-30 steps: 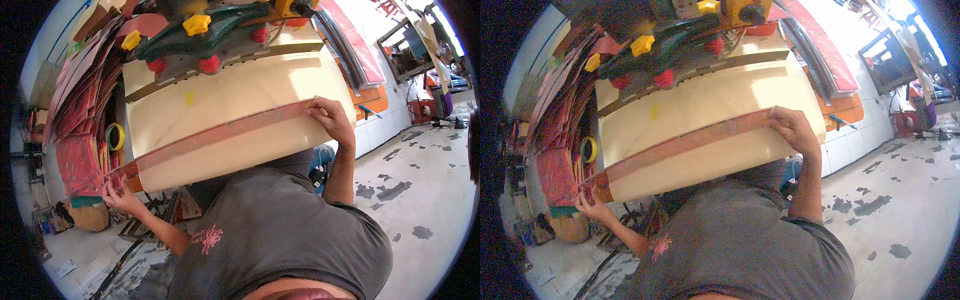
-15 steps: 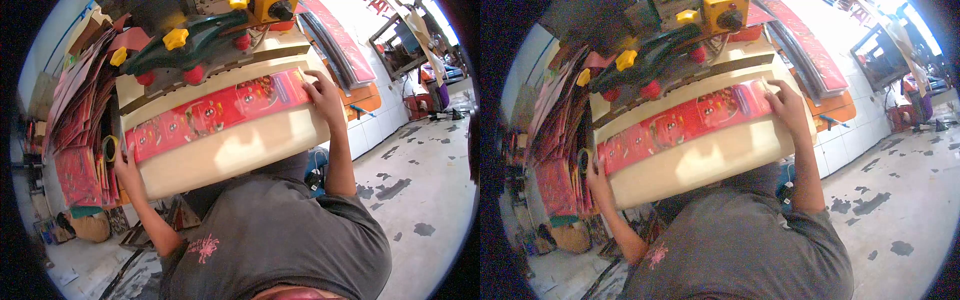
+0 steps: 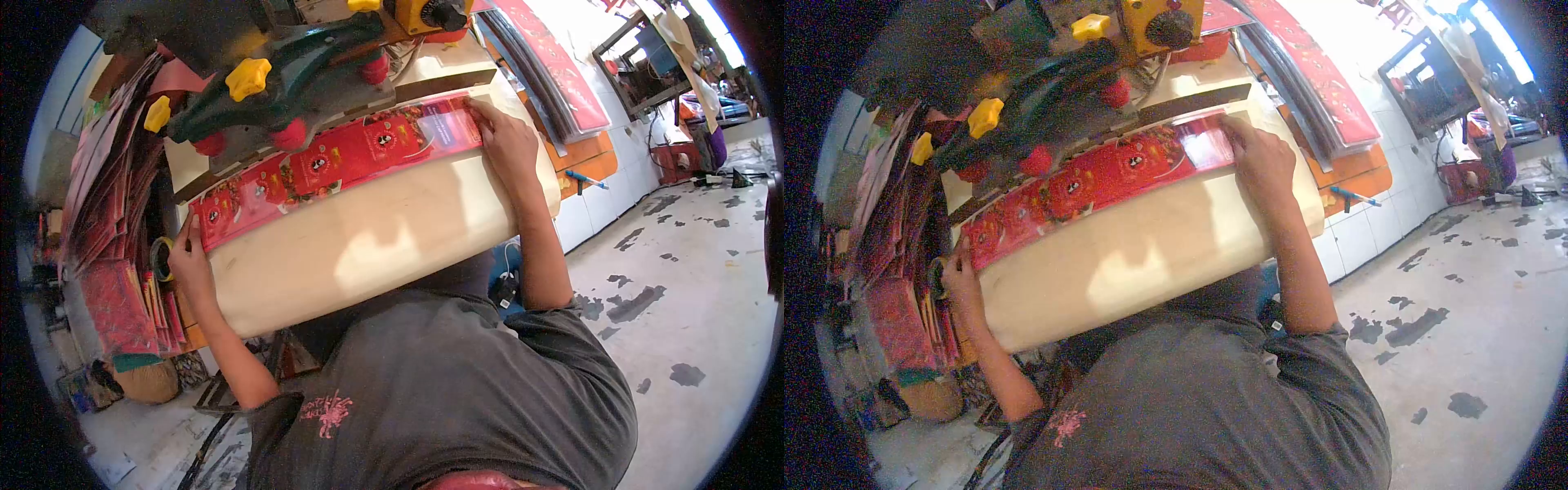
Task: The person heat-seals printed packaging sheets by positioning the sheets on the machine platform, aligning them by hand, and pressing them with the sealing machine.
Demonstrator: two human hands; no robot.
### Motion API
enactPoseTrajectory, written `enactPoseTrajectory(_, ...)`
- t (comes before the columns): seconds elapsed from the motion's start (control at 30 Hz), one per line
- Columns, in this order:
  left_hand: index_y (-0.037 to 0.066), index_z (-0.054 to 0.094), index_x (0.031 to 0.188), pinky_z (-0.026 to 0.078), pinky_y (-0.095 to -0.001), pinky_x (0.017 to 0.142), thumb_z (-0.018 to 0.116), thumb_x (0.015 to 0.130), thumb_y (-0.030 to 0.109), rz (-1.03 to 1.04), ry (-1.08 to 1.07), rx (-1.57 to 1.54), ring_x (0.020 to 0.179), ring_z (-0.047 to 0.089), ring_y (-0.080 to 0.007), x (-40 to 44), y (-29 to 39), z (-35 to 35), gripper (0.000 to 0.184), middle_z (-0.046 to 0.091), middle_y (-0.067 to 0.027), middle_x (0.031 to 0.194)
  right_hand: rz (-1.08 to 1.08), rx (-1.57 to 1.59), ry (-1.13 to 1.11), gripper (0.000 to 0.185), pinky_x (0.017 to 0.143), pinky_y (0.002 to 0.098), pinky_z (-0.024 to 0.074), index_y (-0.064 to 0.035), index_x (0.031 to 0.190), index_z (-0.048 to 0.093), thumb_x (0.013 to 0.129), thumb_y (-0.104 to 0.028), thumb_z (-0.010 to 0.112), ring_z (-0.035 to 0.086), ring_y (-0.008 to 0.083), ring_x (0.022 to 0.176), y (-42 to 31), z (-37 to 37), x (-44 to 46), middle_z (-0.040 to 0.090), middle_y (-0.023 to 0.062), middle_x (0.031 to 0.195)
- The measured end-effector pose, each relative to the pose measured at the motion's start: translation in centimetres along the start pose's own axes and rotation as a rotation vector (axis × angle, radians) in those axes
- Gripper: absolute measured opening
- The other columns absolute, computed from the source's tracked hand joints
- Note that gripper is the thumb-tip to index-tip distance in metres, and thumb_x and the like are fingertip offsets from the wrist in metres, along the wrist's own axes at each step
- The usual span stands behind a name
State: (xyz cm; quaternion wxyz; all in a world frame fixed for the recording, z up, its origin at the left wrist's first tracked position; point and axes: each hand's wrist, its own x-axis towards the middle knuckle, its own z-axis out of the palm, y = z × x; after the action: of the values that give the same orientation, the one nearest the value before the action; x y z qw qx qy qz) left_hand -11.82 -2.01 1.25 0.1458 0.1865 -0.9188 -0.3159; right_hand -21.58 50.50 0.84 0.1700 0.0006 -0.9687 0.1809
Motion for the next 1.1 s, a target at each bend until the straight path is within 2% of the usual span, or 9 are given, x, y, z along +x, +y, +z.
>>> enactPoseTrajectory(0.3, 0.006, 0.066, 0.133, 0.047, -0.0353, 0.101, 0.056, 0.104, 0.04, 0.026, -0.002, 0.084, 0.12, 0.066, -0.0266, -0.3, 0.8, -0.7, 0.045, 0.068, -0.0159, 0.131, 0.03, 0.049, 0.005, 0.026, 0.078, 0.0454, 0.0539, -0.0274, 0.118, 0.074, 0.099, -0.032, 0.058, 0.072, 0.0336, 0.09, -0.8, -0.4, 0.0, 0.075, 0.0134, 0.097)
enactPoseTrajectory(0.5, 0.006, 0.066, 0.134, 0.046, -0.0343, 0.102, 0.056, 0.105, 0.038, 0.036, -0.011, 0.0, 0.121, 0.065, -0.0243, -0.2, 0.8, -0.5, 0.044, 0.067, -0.0148, 0.133, 0.13, 0.051, -0.07, 0.026, 0.079, 0.044, 0.0538, -0.0274, 0.119, 0.075, 0.099, -0.03, 0.059, 0.072, 0.033, 0.09, -1.9, -1.3, 0.0, 0.075, 0.0129, 0.098)
enactPoseTrajectory(0.6, 0.006, 0.066, 0.133, 0.047, -0.0333, 0.1, 0.057, 0.105, 0.036, -0.021, -0.003, 0.069, 0.117, 0.066, -0.0225, -0.3, 1.6, -0.7, 0.043, 0.069, -0.0156, 0.131, 0.102, 0.082, -0.02, 0.026, 0.08, 0.0437, 0.0534, -0.027, 0.119, 0.075, 0.099, -0.03, 0.059, 0.072, 0.0335, 0.091, -1.6, -1.1, 0.0, 0.075, 0.0132, 0.099)
enactPoseTrajectory(0.7, 0.006, 0.067, 0.132, 0.048, -0.0323, 0.098, 0.058, 0.105, 0.035, 0.005, 0.023, -0.004, 0.111, 0.067, -0.022, -0.2, 0.7, -0.5, 0.041, 0.071, -0.0172, 0.125, 0.079, 0.103, -0.01, 0.026, 0.08, 0.044, 0.0532, -0.0271, 0.119, 0.075, 0.099, -0.031, 0.059, 0.072, 0.0337, 0.092, -0.9, -0.5, 0.1, 0.075, 0.0131, 0.099)
enactPoseTrajectory(0.8, 0.007, 0.068, 0.132, 0.049, -0.0327, 0.094, 0.058, 0.105, 0.033, -0.079, 0.009, 0.046, 0.106, 0.068, -0.0215, 0.0, 0.3, -0.6, 0.039, 0.073, -0.0191, 0.12, 0.118, 0.096, -0.046, 0.026, 0.081, 0.0442, 0.053, -0.027, 0.119, 0.075, 0.099, -0.031, 0.058, 0.071, 0.0336, 0.092, -1.4, -0.9, 0.2, 0.075, 0.0124, 0.1)
enactPoseTrajectory(0.97, 0.005, 0.068, 0.13, 0.051, -0.0334, 0.089, 0.059, 0.104, 0.033, 0.034, 0.047, 0.013, 0.104, 0.07, -0.0221, -0.1, 0.2, -0.3, 0.039, 0.072, -0.0217, 0.119, 0.091, 0.137, -0.022, 0.026, 0.079, 0.0435, 0.0536, -0.0272, 0.12, 0.075, 0.1, -0.032, 0.058, 0.072, 0.0338, 0.092, -1.0, -0.6, 0.1, 0.075, 0.012, 0.101)
enactPoseTrajectory(1.1, 0.003, 0.069, 0.128, 0.051, -0.0338, 0.09, 0.061, 0.103, 0.037, 0.062, 0.067, -0.01, 0.104, 0.071, -0.0227, 0.1, 0.0, 0.0, 0.043, 0.072, -0.0216, 0.118, 0.093, 0.143, -0.01, 0.026, 0.08, 0.0426, 0.0544, -0.0263, 0.12, 0.075, 0.099, -0.032, 0.06, 0.072, 0.0346, 0.091, -1.1, -0.7, -0.1, 0.075, 0.0114, 0.101)
